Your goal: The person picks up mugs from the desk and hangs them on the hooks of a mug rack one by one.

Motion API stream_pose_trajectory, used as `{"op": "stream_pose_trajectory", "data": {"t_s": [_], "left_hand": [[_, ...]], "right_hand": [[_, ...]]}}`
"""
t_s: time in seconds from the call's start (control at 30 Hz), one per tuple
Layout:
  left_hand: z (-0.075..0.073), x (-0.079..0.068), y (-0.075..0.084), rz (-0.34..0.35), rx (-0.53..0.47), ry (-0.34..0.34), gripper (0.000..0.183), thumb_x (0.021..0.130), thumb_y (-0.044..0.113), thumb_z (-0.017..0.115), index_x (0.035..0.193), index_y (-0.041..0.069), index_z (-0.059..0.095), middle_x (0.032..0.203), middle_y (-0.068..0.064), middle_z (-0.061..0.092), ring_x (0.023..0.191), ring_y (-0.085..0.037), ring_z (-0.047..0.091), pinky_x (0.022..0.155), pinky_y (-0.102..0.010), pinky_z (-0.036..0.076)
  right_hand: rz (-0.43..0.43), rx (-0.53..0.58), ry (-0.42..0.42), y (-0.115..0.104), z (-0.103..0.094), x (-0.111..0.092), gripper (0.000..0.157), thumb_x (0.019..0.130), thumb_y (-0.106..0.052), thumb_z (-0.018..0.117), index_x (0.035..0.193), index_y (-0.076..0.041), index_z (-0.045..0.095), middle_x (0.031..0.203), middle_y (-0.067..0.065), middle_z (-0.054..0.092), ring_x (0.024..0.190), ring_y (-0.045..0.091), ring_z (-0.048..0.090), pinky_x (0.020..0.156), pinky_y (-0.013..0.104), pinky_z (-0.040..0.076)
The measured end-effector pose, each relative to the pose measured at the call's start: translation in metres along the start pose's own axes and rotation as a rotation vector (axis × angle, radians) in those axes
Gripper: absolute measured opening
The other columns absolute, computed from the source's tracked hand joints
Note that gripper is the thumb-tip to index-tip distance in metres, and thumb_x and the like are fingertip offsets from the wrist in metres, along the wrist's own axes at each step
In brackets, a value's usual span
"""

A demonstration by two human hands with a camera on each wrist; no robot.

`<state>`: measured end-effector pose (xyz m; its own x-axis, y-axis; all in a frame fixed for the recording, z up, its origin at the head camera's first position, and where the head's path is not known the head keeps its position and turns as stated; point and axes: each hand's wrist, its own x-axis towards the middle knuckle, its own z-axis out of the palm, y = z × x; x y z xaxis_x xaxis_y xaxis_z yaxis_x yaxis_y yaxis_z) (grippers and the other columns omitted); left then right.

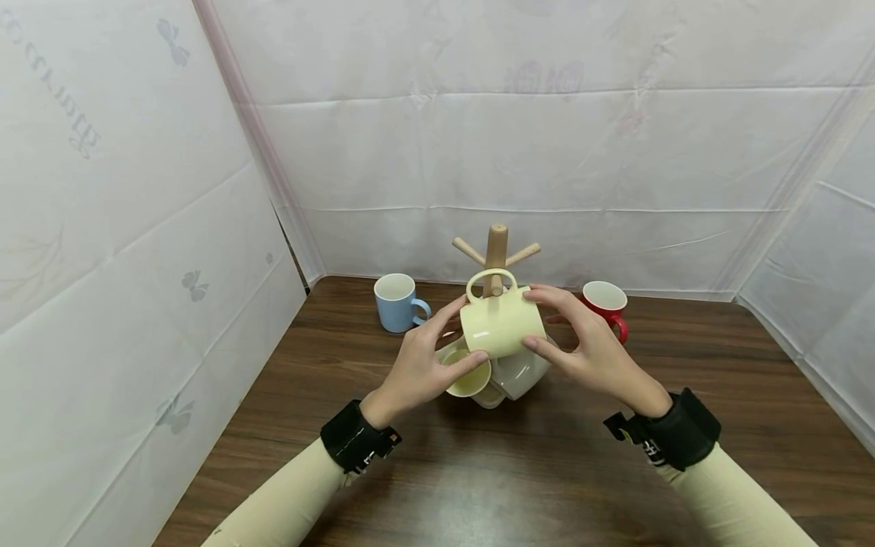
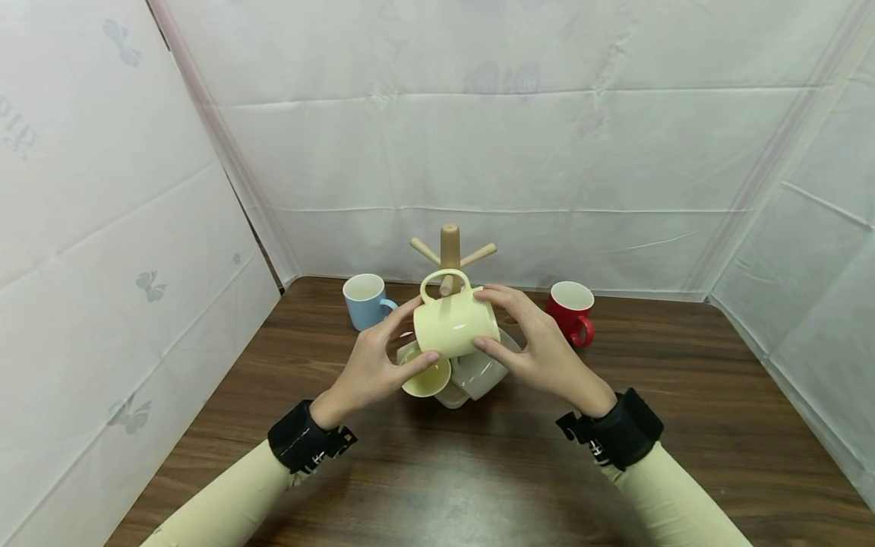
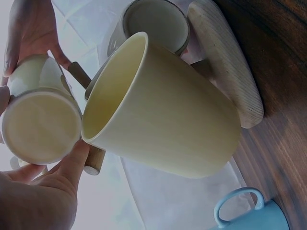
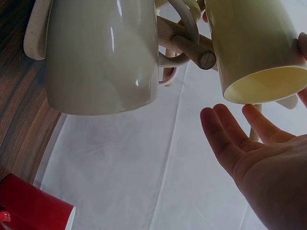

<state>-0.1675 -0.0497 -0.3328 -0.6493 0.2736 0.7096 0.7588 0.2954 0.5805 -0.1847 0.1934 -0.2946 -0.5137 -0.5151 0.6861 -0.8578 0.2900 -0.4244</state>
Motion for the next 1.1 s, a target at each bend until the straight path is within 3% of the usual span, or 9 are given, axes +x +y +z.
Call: {"op": "stream_pose_trajectory", "data": {"t_s": [0.2, 0.43, 0.63, 0.73, 0.87, 1.1], "left_hand": [[-0.003, 0.005, 0.004, 0.057, 0.048, 0.04, 0.068, 0.073, 0.009, 0.076, 0.131, -0.006, 0.043, 0.113, -0.02, 0.06, 0.098, -0.022, 0.06, 0.078, -0.044, 0.052], [-0.009, 0.013, 0.011, 0.103, 0.074, 0.063, 0.065, 0.074, 0.008, 0.074, 0.13, -0.006, 0.044, 0.114, -0.021, 0.059, 0.098, -0.023, 0.059, 0.079, -0.037, 0.052], [-0.008, 0.021, 0.002, 0.151, 0.165, 0.116, 0.07, 0.075, 0.019, 0.075, 0.133, -0.003, 0.043, 0.115, -0.017, 0.059, 0.1, -0.025, 0.058, 0.08, -0.034, 0.052], [-0.006, 0.028, -0.007, 0.149, 0.228, 0.123, 0.073, 0.077, 0.031, 0.073, 0.137, 0.004, 0.041, 0.129, -0.012, 0.052, 0.114, -0.021, 0.05, 0.091, -0.036, 0.045], [-0.004, 0.038, -0.011, 0.135, 0.263, 0.126, 0.075, 0.079, 0.04, 0.07, 0.14, 0.008, 0.039, 0.14, -0.01, 0.042, 0.128, -0.02, 0.035, 0.101, -0.042, 0.035], [0.001, 0.048, -0.01, 0.052, 0.275, 0.093, 0.076, 0.082, 0.049, 0.064, 0.143, 0.016, 0.034, 0.144, -0.001, 0.036, 0.131, -0.017, 0.03, 0.102, -0.042, 0.034]], "right_hand": [[0.034, 0.028, -0.002, 0.001, -0.001, -0.001, 0.064, 0.073, 0.001, 0.073, 0.131, -0.001, 0.046, 0.127, 0.014, 0.051, 0.108, 0.026, 0.053, 0.08, 0.05, 0.05], [0.067, 0.057, -0.021, 0.004, -0.002, -0.004, 0.061, 0.078, 0.001, 0.069, 0.133, -0.001, 0.043, 0.13, 0.017, 0.048, 0.109, 0.034, 0.051, 0.081, 0.052, 0.049], [0.073, 0.039, -0.015, 0.011, -0.003, -0.003, 0.05, 0.086, 0.007, 0.057, 0.133, 0.0, 0.042, 0.128, 0.019, 0.05, 0.107, 0.034, 0.053, 0.078, 0.04, 0.051], [0.078, 0.009, -0.01, 0.015, -0.003, -0.002, 0.05, 0.087, 0.009, 0.054, 0.134, -0.003, 0.043, 0.125, 0.018, 0.052, 0.104, 0.033, 0.055, 0.078, 0.034, 0.051], [0.075, -0.02, -0.016, 0.03, 0.001, -0.005, 0.05, 0.087, 0.007, 0.055, 0.134, -0.003, 0.043, 0.121, 0.019, 0.055, 0.101, 0.033, 0.057, 0.075, 0.038, 0.052], [0.097, -0.07, -0.076, 0.077, 0.015, -0.022, 0.057, 0.086, -0.007, 0.063, 0.139, -0.01, 0.041, 0.121, 0.011, 0.056, 0.095, 0.02, 0.06, 0.075, 0.039, 0.054]]}}
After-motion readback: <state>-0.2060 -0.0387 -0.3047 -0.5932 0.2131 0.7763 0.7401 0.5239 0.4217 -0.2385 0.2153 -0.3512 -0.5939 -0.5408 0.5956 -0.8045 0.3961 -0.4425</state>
